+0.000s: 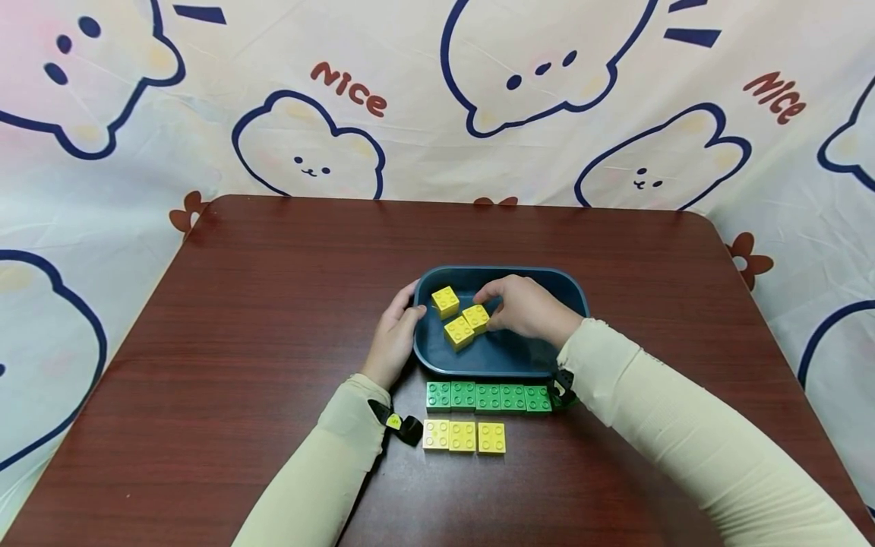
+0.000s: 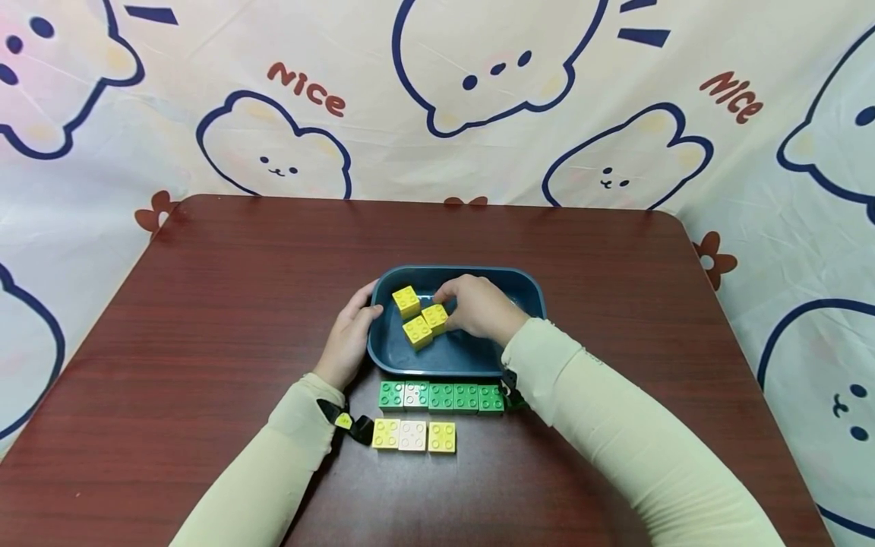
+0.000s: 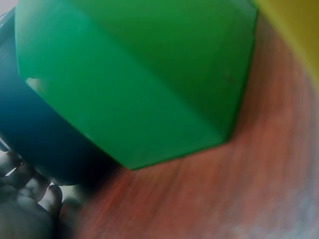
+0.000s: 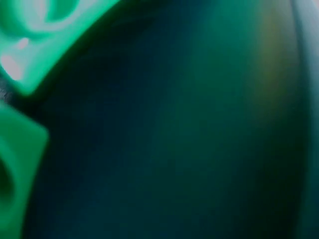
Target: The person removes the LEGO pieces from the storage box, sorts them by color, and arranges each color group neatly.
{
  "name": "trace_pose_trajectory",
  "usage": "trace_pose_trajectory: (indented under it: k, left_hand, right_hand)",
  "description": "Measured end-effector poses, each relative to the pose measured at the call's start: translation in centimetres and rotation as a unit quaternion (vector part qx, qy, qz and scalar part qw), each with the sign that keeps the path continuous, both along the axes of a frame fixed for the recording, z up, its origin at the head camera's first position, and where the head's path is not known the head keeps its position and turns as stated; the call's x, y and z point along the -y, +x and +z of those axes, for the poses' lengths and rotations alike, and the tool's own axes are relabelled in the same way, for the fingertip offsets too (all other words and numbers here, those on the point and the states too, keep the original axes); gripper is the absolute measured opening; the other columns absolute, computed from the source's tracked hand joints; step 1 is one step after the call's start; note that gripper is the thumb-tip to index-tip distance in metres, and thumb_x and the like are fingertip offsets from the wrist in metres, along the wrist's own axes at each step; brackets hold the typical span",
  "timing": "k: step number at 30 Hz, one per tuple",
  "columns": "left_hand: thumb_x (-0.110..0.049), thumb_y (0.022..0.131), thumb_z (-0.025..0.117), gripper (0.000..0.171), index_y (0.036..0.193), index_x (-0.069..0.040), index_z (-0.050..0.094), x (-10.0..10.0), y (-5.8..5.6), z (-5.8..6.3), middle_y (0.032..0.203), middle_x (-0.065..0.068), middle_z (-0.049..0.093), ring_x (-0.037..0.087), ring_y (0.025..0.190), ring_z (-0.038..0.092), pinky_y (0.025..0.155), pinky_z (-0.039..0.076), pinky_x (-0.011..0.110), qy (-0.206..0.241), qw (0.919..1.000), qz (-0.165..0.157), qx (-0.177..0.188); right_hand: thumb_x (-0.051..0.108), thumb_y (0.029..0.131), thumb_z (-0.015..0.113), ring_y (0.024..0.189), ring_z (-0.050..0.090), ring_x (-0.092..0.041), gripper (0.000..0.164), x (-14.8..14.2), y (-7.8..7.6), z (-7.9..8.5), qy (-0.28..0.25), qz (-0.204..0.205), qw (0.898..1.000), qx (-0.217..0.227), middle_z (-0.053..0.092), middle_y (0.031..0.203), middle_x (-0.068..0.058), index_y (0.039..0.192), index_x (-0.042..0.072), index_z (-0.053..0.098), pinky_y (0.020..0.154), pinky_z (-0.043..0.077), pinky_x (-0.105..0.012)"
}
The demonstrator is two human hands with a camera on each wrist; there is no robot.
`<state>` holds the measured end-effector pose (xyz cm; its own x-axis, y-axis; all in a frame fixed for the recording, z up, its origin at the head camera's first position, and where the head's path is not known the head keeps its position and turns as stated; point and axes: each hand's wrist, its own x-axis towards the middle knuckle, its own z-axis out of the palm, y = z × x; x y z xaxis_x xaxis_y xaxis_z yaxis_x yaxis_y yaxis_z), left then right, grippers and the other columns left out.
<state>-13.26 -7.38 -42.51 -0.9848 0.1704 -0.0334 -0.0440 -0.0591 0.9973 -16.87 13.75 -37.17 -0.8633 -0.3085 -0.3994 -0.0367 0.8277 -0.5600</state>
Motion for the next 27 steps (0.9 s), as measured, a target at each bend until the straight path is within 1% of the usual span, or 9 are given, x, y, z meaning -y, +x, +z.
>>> trace_pose_trajectory:
  k: [6,9,17,24,27]
  left_hand:
    - [-0.009,0.097,0.040,0.043,0.140,-0.015,0.041,0.1,-0.9,-1.8,0.141,0.001,0.041,0.022,0.126,0.042,0.103,0.035,0.043,0.001,1.0000,0.000,0.003]
    - [-0.011,0.098,0.041,0.043,0.139,-0.019,0.042,0.2,-1.0,-2.3,0.141,-0.001,0.041,0.020,0.126,0.042,0.103,0.035,0.042,0.006,1.0000,0.000,0.002]
    - [-0.016,0.097,0.043,0.040,0.136,-0.025,0.046,0.2,-0.9,-2.4,0.138,-0.005,0.044,0.015,0.123,0.045,0.102,0.036,0.040,0.006,1.0000,0.007,0.001]
    - [-0.014,0.096,0.043,0.040,0.134,-0.024,0.048,0.0,-1.0,-2.5,0.135,-0.006,0.046,0.014,0.121,0.045,0.101,0.036,0.039,-0.001,0.9998,0.018,-0.011]
    - [-0.013,0.096,0.044,0.040,0.134,-0.024,0.048,0.0,-1.0,-2.5,0.135,-0.005,0.046,0.014,0.121,0.045,0.101,0.036,0.039,0.000,0.9997,0.019,-0.014]
  right_hand:
    - [0.015,0.078,0.076,0.083,0.062,-0.010,0.040,-0.2,0.1,0.0,0.007,0.010,1.000,-0.022,0.061,0.116,-0.001,0.117,0.017,0.065,0.072,0.052,-0.029]
    - [0.018,0.078,0.076,0.085,0.062,-0.011,0.039,-0.4,0.1,0.2,0.004,0.011,0.999,-0.031,0.062,0.115,-0.001,0.116,0.017,0.065,0.074,0.052,-0.031]
    - [0.021,0.080,0.074,0.090,0.062,-0.011,0.036,-0.9,0.4,0.9,-0.014,-0.005,0.999,-0.028,0.062,0.107,0.001,0.115,0.018,0.064,0.076,0.053,-0.032]
    - [0.022,0.081,0.073,0.091,0.063,-0.011,0.035,-1.6,1.1,1.8,-0.039,-0.005,0.998,-0.051,0.065,0.100,0.001,0.114,0.014,0.064,0.076,0.053,-0.031]
    - [0.024,0.081,0.073,0.089,0.062,-0.010,0.035,-1.8,1.5,2.3,-0.047,-0.009,0.997,-0.060,0.065,0.099,0.003,0.113,0.015,0.064,0.074,0.053,-0.031]
